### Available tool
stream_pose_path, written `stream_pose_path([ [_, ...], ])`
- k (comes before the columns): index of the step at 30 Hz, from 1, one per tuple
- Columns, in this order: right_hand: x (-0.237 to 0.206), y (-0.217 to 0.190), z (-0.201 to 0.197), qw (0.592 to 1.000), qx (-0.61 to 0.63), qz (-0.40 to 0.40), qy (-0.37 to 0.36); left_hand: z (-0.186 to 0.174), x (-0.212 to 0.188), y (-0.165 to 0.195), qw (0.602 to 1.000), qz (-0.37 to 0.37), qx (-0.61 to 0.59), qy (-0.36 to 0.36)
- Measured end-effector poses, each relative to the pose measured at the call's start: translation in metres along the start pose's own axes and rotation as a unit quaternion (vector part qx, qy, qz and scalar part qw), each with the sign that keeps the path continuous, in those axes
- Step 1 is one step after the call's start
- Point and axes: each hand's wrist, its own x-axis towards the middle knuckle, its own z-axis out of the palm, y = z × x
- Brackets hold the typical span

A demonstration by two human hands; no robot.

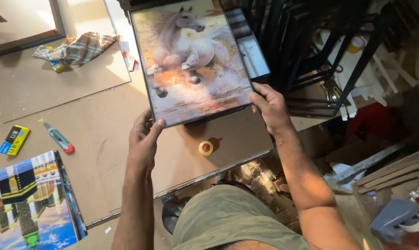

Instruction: The person applies glue to the perimeter of picture frames and places printed artwork into them. The person then stacks the completed frames on a nearby rack. The process is repeated for several different prints.

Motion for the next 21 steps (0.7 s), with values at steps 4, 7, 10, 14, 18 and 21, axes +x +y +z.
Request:
stream_pose_path([
  [4, 0.050, 0.014, -0.038, 0.999, -0.041, 0.004, 0.003, 0.038, 0.036, -0.007, 0.998, -0.022, 0.055, 0.009],
  [7, 0.066, 0.022, -0.052, 0.996, -0.079, -0.036, -0.003, 0.054, 0.045, -0.015, 0.996, -0.042, 0.079, 0.016],
  [10, 0.065, 0.024, -0.064, 0.961, -0.224, -0.158, 0.022, 0.065, 0.044, -0.022, 0.993, -0.030, 0.111, 0.032],
  [14, 0.056, 0.029, -0.097, 0.890, -0.391, -0.113, 0.205, 0.066, 0.026, -0.023, 0.925, -0.010, 0.352, 0.139],
  [18, 0.075, 0.055, -0.162, 0.779, -0.494, -0.154, 0.354, 0.055, -0.005, -0.030, 0.946, -0.023, 0.257, 0.195],
  [21, 0.097, 0.086, -0.206, 0.787, -0.496, -0.145, 0.336, 0.043, -0.023, -0.043, 0.956, -0.086, 0.190, 0.205],
])
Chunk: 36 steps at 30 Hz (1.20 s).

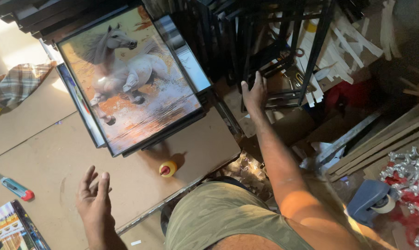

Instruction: The person applies glue to the perimeter of picture frames and places printed artwork into them. The person then stacks the completed frames on a nearby rack. The process is repeated for several different prints.

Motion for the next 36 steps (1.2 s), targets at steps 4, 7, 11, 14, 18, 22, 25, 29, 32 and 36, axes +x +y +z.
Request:
stream_pose_path([
  [4, -0.001, 0.029, 0.017, 0.994, 0.034, 0.034, -0.095, -0.019, -0.012, -0.027, 0.998, -0.046, -0.040, 0.017],
  [7, -0.005, 0.029, 0.019, 0.990, 0.029, 0.086, -0.104, -0.033, -0.013, -0.041, 0.997, -0.040, -0.049, 0.036],
  [11, -0.013, 0.017, 0.014, 0.999, -0.018, 0.046, -0.005, -0.043, -0.009, -0.048, 0.995, -0.055, -0.067, 0.052],
  [14, -0.027, 0.011, -0.001, 0.996, -0.057, 0.064, 0.038, -0.044, -0.009, -0.048, 0.995, -0.047, -0.067, 0.055],
  [18, -0.052, 0.008, -0.028, 0.994, -0.076, 0.041, 0.067, -0.038, -0.015, -0.043, 0.996, -0.026, -0.072, 0.050],
  [22, -0.071, 0.007, -0.055, 0.995, -0.077, 0.023, 0.061, -0.027, -0.018, -0.032, 0.996, -0.004, -0.092, 0.009],
  [25, -0.079, 0.002, -0.073, 0.993, -0.093, 0.022, 0.064, -0.019, -0.021, -0.020, 0.997, 0.009, -0.077, 0.005],
  [29, -0.090, -0.023, -0.108, 0.993, -0.080, 0.034, 0.073, -0.012, -0.029, -0.002, 0.994, 0.056, -0.083, -0.052],
  [32, -0.095, -0.056, -0.145, 0.995, 0.000, -0.017, 0.098, -0.001, -0.038, 0.013, 0.985, 0.069, -0.080, -0.134],
  [36, -0.121, -0.128, -0.200, 0.968, 0.220, -0.062, 0.105, 0.010, -0.058, 0.035, 0.942, 0.083, -0.075, -0.318],
])
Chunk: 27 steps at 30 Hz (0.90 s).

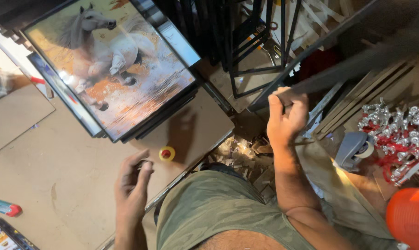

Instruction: The person applies glue to the perimeter of picture frames and places printed artwork into them. The person then stacks the completed frames on a nearby rack. The process is repeated for several different prints.

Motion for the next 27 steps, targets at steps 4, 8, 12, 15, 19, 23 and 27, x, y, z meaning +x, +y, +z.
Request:
stream_pose_path([
  [4, -0.031, -0.107, 0.005, 0.964, 0.263, -0.038, 0.027, 0.001, -0.013, 0.027, 0.989, 0.060, -0.057, -0.124],
  [8, -0.081, -0.191, 0.049, 0.896, 0.425, -0.109, -0.065, -0.050, -0.030, 0.045, 0.965, 0.124, -0.156, -0.168],
  [12, -0.140, -0.243, 0.104, 0.829, 0.449, -0.125, -0.308, -0.140, -0.077, 0.030, 0.959, 0.095, -0.244, -0.106],
  [15, -0.188, -0.268, 0.120, 0.797, 0.364, 0.080, -0.474, -0.204, -0.111, -0.011, 0.952, 0.054, -0.287, 0.090],
  [19, -0.252, -0.261, 0.149, 0.764, 0.472, 0.253, -0.359, -0.299, -0.167, -0.082, 0.938, 0.081, -0.201, 0.270],
  [23, -0.312, -0.210, 0.177, 0.749, 0.332, 0.456, -0.347, -0.356, -0.213, -0.151, 0.936, 0.028, -0.107, 0.334],
  [27, -0.371, -0.151, 0.216, 0.692, 0.227, 0.558, -0.397, -0.372, -0.210, -0.210, 0.936, -0.060, -0.019, 0.347],
])
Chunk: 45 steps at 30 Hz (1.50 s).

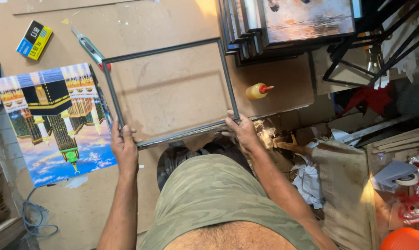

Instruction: The person applies glue to the perimeter of picture frames and places printed artwork into them. The person then stacks the completed frames on a nearby rack. The process is repeated for several different prints.

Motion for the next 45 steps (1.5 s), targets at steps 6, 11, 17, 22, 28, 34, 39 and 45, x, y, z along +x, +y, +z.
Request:
stream_pose_path([
  [6, 0.022, 0.026, -0.018, 0.945, -0.295, 0.002, 0.141, 0.009, 0.014, -0.047, 0.958, 0.098, 0.263, 0.057],
  [11, 0.036, 0.002, -0.041, 0.805, -0.428, -0.253, 0.325, 0.006, 0.001, -0.055, 0.897, 0.127, 0.411, 0.099],
  [17, 0.096, -0.005, -0.050, 0.743, -0.476, -0.359, 0.306, 0.008, 0.014, -0.050, 0.895, 0.132, 0.411, 0.114],
  [22, 0.092, 0.006, -0.051, 0.888, -0.305, -0.290, 0.183, 0.001, 0.029, -0.051, 0.908, 0.096, 0.398, 0.088],
  [28, 0.037, -0.017, -0.006, 0.923, -0.240, -0.300, 0.023, -0.015, 0.037, -0.047, 0.889, 0.112, 0.442, 0.043],
  [34, 0.044, -0.012, 0.116, 0.973, -0.066, -0.219, -0.035, -0.036, 0.072, -0.048, 0.901, 0.175, 0.396, -0.019],
  [39, 0.088, 0.000, 0.213, 0.968, -0.085, -0.215, -0.098, -0.050, 0.115, -0.056, 0.891, 0.161, 0.416, -0.082],
  [45, 0.125, 0.021, 0.295, 0.893, -0.280, -0.330, -0.124, -0.065, 0.130, -0.066, 0.900, 0.128, 0.391, -0.144],
])
